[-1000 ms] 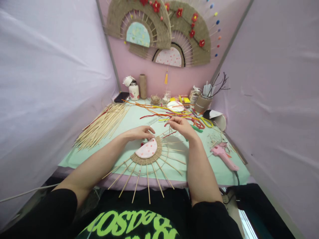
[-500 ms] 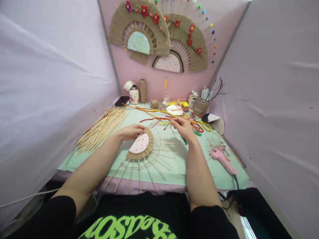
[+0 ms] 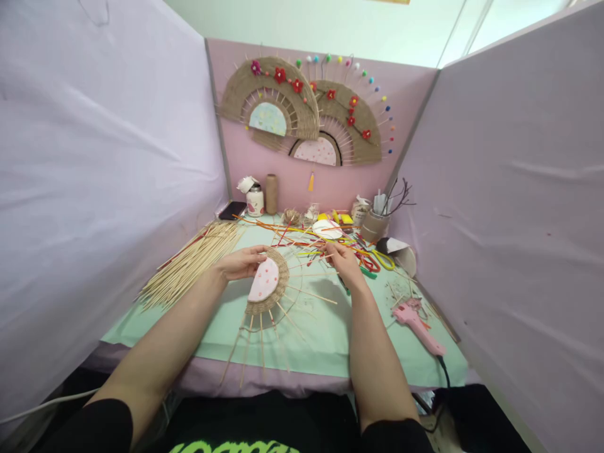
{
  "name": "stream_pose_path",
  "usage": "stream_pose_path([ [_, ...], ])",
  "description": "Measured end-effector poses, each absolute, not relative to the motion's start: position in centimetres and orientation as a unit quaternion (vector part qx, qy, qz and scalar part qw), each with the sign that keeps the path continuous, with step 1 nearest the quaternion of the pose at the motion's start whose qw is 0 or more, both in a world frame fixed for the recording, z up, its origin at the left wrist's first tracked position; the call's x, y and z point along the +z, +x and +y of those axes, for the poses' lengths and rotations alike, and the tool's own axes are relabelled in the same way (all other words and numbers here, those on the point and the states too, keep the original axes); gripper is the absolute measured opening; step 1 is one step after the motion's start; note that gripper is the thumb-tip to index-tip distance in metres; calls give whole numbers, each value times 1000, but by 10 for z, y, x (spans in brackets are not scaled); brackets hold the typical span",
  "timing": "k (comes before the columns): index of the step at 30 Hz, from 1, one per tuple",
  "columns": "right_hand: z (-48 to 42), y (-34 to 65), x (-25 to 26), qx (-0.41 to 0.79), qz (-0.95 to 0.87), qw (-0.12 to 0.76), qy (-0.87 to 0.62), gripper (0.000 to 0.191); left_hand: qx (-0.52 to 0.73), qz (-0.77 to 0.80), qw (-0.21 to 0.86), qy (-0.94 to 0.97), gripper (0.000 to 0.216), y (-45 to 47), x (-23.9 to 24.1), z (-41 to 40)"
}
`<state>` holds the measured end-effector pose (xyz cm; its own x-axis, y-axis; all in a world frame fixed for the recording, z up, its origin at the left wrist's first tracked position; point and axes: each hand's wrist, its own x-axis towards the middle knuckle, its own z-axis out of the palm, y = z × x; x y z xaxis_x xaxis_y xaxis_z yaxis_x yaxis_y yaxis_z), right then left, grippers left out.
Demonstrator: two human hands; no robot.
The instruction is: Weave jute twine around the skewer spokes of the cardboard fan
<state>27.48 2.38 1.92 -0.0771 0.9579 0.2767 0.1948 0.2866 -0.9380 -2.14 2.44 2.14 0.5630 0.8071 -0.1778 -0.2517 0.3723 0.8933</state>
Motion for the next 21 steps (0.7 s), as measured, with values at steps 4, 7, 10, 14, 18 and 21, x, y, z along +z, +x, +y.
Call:
stream_pose_path([
  [4,17,269,23,399,-670,433,-452,35,394,288,757,435,30,-21,22,24],
  [7,15,266,24,418,-692,390,-440,35,440,267,750,415,31,-21,25,24],
  [10,16,263,21,415,-702,377,-440,35,499,231,739,390,29,-24,29,24],
  [14,25,261,10,305,-741,370,-471,29,575,174,713,361,22,-31,34,23],
  [18,55,258,13,146,-746,326,-563,26,632,168,691,308,18,-38,38,18],
  [21,95,254,40,107,-719,322,-607,27,648,173,684,286,21,-40,42,14],
])
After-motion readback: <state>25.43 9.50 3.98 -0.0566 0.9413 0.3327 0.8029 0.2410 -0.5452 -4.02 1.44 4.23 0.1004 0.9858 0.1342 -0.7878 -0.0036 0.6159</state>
